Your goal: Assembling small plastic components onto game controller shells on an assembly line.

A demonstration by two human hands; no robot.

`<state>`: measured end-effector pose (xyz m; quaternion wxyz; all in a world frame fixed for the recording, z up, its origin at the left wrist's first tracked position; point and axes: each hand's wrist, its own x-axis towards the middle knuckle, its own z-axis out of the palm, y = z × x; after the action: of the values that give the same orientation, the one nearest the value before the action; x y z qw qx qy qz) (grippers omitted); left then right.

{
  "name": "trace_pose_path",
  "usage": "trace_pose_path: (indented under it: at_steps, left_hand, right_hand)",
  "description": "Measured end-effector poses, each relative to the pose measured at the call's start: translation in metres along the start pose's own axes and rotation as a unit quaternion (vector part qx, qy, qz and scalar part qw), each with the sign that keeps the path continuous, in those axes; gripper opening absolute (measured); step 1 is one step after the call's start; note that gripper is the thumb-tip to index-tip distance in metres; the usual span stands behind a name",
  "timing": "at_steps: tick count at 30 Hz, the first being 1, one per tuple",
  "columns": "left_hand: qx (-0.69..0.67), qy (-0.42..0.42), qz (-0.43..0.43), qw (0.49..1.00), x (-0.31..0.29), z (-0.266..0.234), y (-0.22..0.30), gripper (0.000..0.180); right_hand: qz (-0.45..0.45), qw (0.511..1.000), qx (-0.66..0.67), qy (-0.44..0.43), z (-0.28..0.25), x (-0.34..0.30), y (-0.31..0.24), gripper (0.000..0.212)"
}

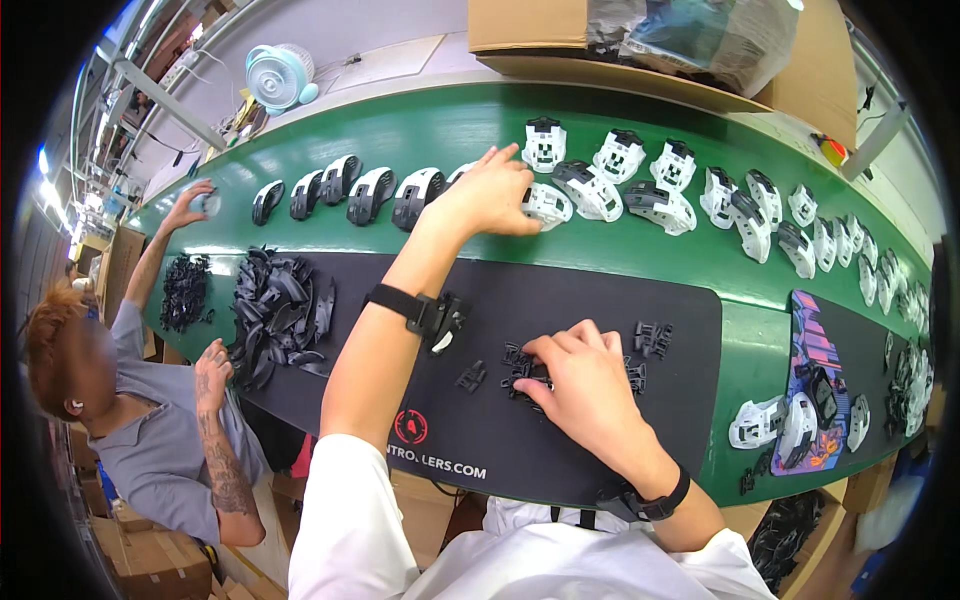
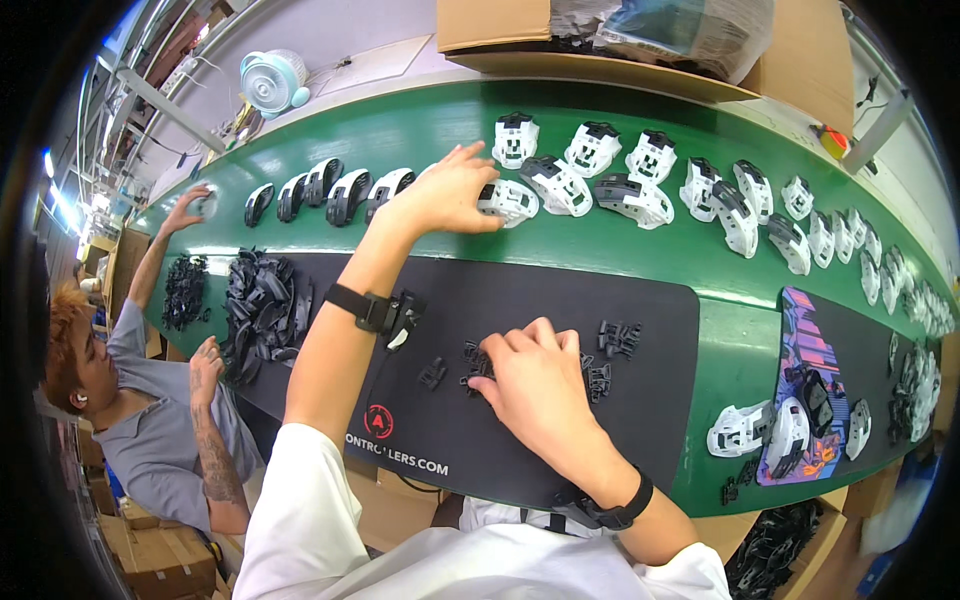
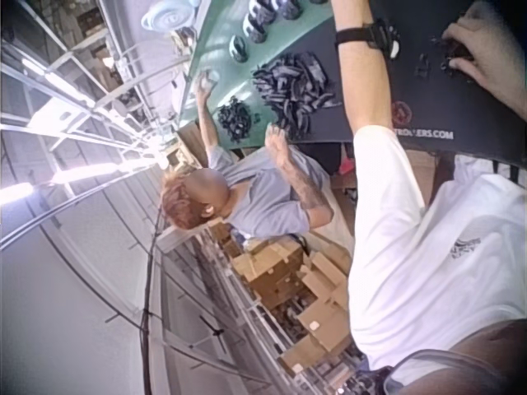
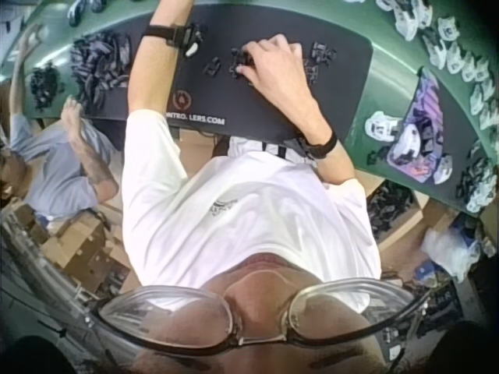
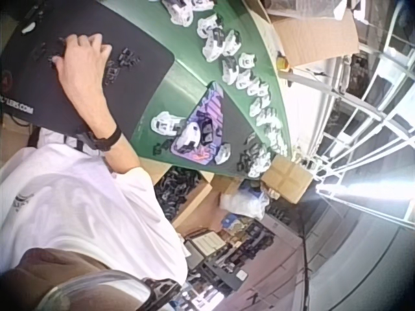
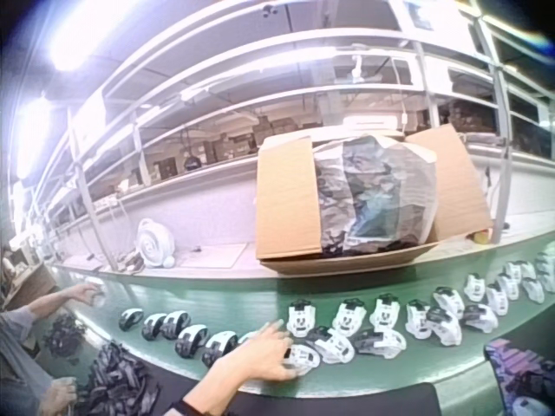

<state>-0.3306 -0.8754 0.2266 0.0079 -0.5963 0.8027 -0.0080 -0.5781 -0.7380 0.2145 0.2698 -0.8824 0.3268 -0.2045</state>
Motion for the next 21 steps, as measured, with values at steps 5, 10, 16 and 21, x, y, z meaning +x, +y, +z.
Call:
trace_pose_path:
  at_steps: [5, 10, 16, 21]
  left_hand:
    - [-0.121, 0.175, 0.003, 0.977, -0.018, 0.006, 0.001, 0.053]
    - [-0.215, 0.323, -0.124, 0.913, -0.055, -0.022, 0.046, 0.052]
    - [-0.762, 0.191, -0.204, 0.585, -0.146, -0.019, 0.106, 0.05]
    - [-0.883, 0.233, -0.166, 0.371, -0.17, -0.004, 0.171, 0.042]
  right_hand:
    - [0.003, 1.0, 0.027, -0.009, 0.007, -0.005, 0.0, 0.019]
    - [-0.004, 1.0, 0.023, 0.019, -0.009, -0.005, 0.007, 0.011]
    - [0.072, 0.942, 0.259, 0.2, -0.04, -0.019, 0.01, 0.013]
    - [-0.02, 0.922, 0.218, 0.318, -0.028, -0.022, -0.005, 0.02]
